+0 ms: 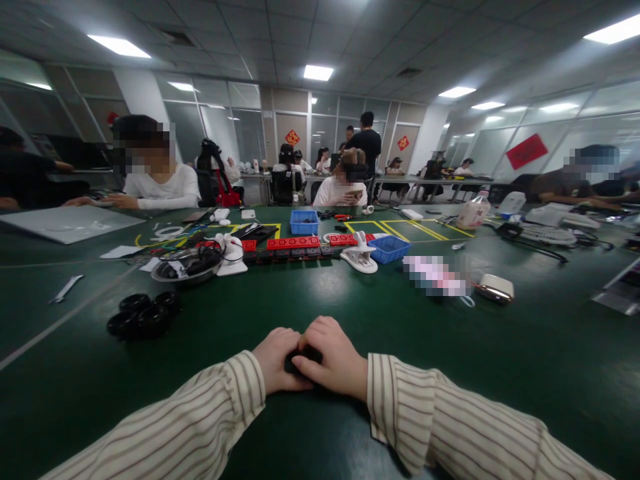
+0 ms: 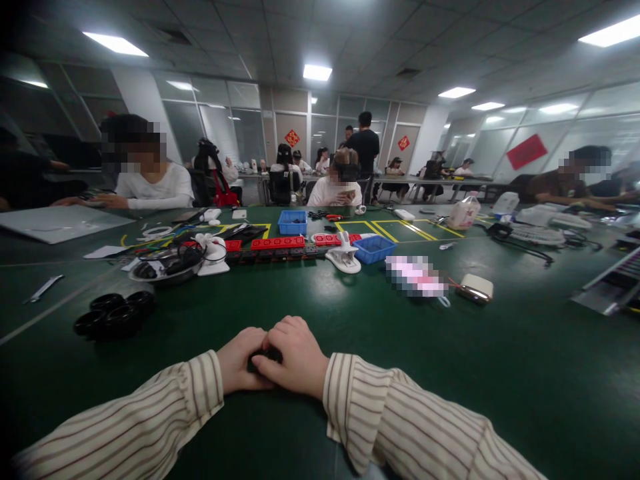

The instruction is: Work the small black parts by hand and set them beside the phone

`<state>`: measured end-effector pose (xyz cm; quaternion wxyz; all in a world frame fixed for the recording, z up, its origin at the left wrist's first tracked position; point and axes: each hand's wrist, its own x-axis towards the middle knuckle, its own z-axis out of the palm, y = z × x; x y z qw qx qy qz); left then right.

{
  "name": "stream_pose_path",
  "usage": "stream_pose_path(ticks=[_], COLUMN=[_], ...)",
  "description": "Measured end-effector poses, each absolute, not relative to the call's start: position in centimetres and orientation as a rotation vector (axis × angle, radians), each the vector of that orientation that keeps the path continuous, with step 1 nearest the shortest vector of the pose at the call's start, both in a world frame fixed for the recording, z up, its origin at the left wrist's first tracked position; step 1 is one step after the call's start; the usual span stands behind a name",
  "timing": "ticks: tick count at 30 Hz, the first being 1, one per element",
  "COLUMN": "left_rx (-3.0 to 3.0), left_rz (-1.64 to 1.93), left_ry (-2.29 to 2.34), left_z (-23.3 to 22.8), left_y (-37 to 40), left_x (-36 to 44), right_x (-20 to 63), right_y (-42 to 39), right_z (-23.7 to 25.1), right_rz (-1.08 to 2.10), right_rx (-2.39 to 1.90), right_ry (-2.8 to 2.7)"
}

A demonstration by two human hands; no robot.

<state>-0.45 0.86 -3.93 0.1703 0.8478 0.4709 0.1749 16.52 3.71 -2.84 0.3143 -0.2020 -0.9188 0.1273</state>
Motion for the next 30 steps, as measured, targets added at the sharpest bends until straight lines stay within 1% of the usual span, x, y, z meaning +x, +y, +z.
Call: stream_pose_path(ticks=[5,8,10,12,16,20,26,30], left_rx=[2.42,2.442,2.471,2.486,2.417,2.428,2.467,2.47], left_rz=[0.487,0.475,0.478,0.484,0.492,0.51,0.515,0.518], left_ry=[1.286,1.266,1.255,1.24,1.284,1.326,1.333,1.325], left_z=[-4.6,-4.7,-4.6,-4.3,-3.8,-3.8,-4.2,-4.8], left_y=[1.5,1.6,1.5,1.3,0.9,0.6,0.6,1.0], left_x=[-0.9,-1.1,-1.1,-1.0,-0.7,-0.4,-0.3,-0.4], right_x=[16.5,16.3,16.3,16.4,16.7,16.8,16.4,16.5], right_y=[3.3,2.8,2.5,2.5,3.0,3.6,3.9,3.5], right_z=[-2.7,-2.7,-2.5,-2.2,-2.0,-2.6,-2.9,-2.6], right_rz=[0.338,0.387,0.43,0.469,0.476,0.431,0.328,0.28], right_rx=[-0.225,-0.025,0.03,-0.019,-0.297,-0.489,-0.503,-0.342], right_ry=[-2.456,-2.503,-2.459,-2.377,-2.276,-2.35,-2.511,-2.525])
